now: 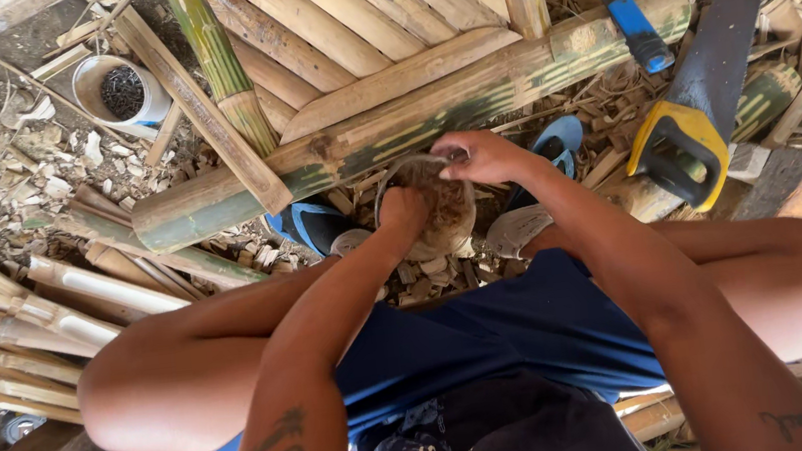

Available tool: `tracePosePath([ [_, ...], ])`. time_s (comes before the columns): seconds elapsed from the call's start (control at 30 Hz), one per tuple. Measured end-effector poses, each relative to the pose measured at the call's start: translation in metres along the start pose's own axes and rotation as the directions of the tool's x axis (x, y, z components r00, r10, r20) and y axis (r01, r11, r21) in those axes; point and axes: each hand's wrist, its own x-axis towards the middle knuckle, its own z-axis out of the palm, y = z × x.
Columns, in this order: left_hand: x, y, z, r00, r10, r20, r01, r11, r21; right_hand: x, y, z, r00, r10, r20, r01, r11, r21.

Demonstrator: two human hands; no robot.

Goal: The person is assembling a bamboo structure by splitting bamboo poles, hammering nails, and arranging the pieces. They use a knife to split the bamboo, a hammer to secure nails, and a saw to cut the pieces to size.

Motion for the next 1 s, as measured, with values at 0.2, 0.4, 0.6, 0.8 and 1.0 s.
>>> tracePosePath([
  [0.2,0.018,-0.007,0.021,0.996,0.063,0.056,-0.066,0.995,0.069,0.039,-0.02,-0.061,0.971,0.141,-0.192,-0.149,0.988,-0.031],
  [0.4,0.005,-0.027,0.011,0.996,0.069,-0.06,-0.074,0.994,-0.086,0.12,-0.018,-0.115,0.774,-0.222,-0.593,-0.088,0.89,-0.448],
  [0.6,-0.02,-0.031,-0.055,0.993,0.111,-0.038,-0.114,0.844,-0.524,0.165,-0.012,-0.138,0.765,-0.262,-0.588,-0.31,0.651,-0.693],
  [0.8,-0.006,-0.081,-0.139,0.983,0.143,-0.116,-0.168,0.439,-0.883,0.119,-0.015,-0.135,0.851,-0.064,-0.52,-0.251,0.823,-0.51],
  [1.0,0.045,-0.102,-0.164,0.79,-0.467,-0.398,-0.254,0.342,-0.905,-0.006,-0.036,-0.136,0.86,0.115,-0.496,-0.073,0.992,0.104],
])
